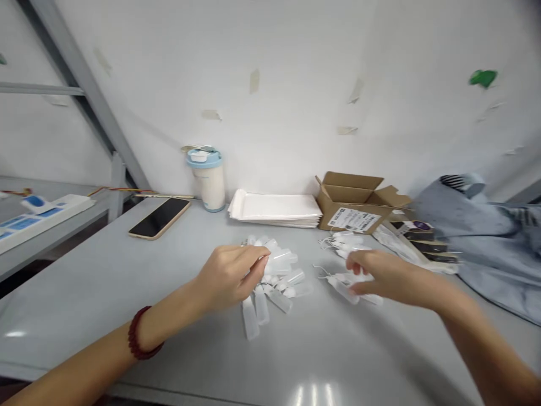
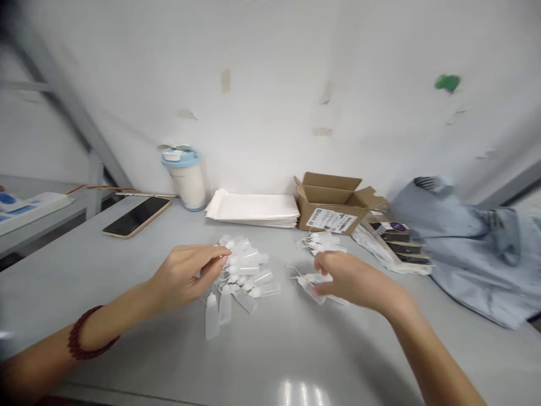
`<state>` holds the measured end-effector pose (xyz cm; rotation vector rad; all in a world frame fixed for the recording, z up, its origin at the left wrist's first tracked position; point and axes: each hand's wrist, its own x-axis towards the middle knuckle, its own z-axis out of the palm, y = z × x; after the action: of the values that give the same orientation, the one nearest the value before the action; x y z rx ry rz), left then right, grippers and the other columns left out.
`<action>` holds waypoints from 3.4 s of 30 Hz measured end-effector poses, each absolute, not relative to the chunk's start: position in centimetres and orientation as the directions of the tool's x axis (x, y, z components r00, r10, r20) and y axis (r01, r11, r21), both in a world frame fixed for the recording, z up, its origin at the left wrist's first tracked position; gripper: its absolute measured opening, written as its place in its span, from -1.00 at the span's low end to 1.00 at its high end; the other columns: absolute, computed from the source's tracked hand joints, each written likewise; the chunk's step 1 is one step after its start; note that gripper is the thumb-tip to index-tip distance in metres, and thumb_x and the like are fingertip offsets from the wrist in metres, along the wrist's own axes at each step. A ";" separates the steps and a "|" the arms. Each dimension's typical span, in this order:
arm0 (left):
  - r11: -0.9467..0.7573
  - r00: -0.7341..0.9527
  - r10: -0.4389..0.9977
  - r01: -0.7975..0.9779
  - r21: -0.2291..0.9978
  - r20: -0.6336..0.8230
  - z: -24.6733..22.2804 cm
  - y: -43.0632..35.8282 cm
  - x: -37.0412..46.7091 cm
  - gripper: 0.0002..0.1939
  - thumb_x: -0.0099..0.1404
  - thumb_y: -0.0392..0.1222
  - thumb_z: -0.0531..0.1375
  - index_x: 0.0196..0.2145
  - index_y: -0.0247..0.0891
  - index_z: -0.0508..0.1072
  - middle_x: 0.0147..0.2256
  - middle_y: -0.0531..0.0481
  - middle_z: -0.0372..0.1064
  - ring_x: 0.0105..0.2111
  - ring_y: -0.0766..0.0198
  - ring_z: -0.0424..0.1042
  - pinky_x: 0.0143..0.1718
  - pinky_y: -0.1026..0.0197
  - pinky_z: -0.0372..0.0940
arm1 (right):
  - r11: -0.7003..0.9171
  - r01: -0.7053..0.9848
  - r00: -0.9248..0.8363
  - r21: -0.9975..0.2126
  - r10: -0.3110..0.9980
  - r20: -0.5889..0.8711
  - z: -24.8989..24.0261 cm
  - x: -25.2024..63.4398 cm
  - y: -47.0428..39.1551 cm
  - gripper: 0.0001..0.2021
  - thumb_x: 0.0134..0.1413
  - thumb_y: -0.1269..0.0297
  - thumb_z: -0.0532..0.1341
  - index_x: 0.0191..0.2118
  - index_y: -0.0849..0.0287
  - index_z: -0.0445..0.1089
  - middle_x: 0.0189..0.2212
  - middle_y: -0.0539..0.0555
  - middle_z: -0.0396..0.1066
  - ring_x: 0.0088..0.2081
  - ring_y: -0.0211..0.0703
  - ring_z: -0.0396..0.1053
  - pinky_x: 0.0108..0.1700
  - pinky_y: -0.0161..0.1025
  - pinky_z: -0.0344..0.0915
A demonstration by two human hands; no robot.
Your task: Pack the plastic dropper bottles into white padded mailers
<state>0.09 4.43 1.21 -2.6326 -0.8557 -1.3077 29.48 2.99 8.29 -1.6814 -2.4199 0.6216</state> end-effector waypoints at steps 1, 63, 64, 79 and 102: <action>-0.855 0.511 0.417 0.501 0.133 0.751 1.4 4.5 0.4 -0.83 0.33 -0.43 0.02 -0.29 -0.29 0.38 -0.60 0.14 0.24 -0.65 0.40 0.12 -0.57 0.32 0.09 | 0.284 0.881 -0.354 -0.379 0.926 -0.130 8.1 29.8 3.3 -0.76 0.12 0.13 0.28 -0.18 0.18 0.46 -0.22 0.09 0.46 -0.23 -0.11 0.44 -0.24 -0.24 0.37; -0.686 0.474 0.717 0.354 0.636 0.510 0.3 1.9 3.6 -0.81 0.38 -0.35 0.06 -0.24 -0.29 0.48 -0.53 0.13 0.40 -0.65 0.47 0.30 -0.55 0.42 0.26 | 0.809 0.439 -0.438 -0.391 0.572 0.693 0.1 23.7 0.8 -0.80 0.18 0.45 0.06 -0.13 0.20 0.36 -0.42 0.08 0.44 -0.42 -0.20 0.39 -0.40 -0.25 0.32; -0.689 0.475 0.715 0.355 0.632 0.512 0.3 1.9 3.6 -0.82 0.38 -0.34 0.06 -0.23 -0.29 0.48 -0.53 0.13 0.41 -0.64 0.47 0.30 -0.55 0.42 0.26 | 0.810 0.438 -0.440 -0.389 0.571 0.694 0.1 23.7 0.8 -0.80 0.19 0.44 0.06 -0.13 0.19 0.36 -0.42 0.07 0.44 -0.42 -0.20 0.38 -0.40 -0.26 0.32; -0.844 0.592 0.535 0.349 0.407 0.602 -0.5 2.1 3.4 -0.79 0.44 -0.30 -0.01 -0.19 -0.32 0.43 -0.49 0.06 0.43 -0.56 0.40 0.37 -0.48 0.36 0.27 | 0.806 0.449 -0.474 -0.386 0.581 0.662 0.3 23.8 0.6 -0.82 0.06 0.46 0.06 -0.25 0.19 0.38 -0.53 0.01 0.40 -0.54 -0.28 0.31 -0.49 -0.34 0.24; -0.867 0.698 0.497 0.368 0.336 0.516 -1.6 1.2 3.6 -0.75 0.41 -0.35 -0.04 -0.36 -0.30 0.38 -0.55 0.04 0.41 -0.59 0.35 0.35 -0.55 0.34 0.23 | 0.810 0.404 -0.557 -0.425 0.586 0.588 -0.1 23.8 0.5 -0.77 -0.08 0.46 0.05 -0.26 0.14 0.31 -0.52 -0.04 0.43 -0.58 -0.29 0.34 -0.53 -0.37 0.24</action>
<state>3.61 1.18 -1.65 -3.0840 -0.7954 -1.0390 23.84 0.53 -0.11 -0.7246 -2.2366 0.3112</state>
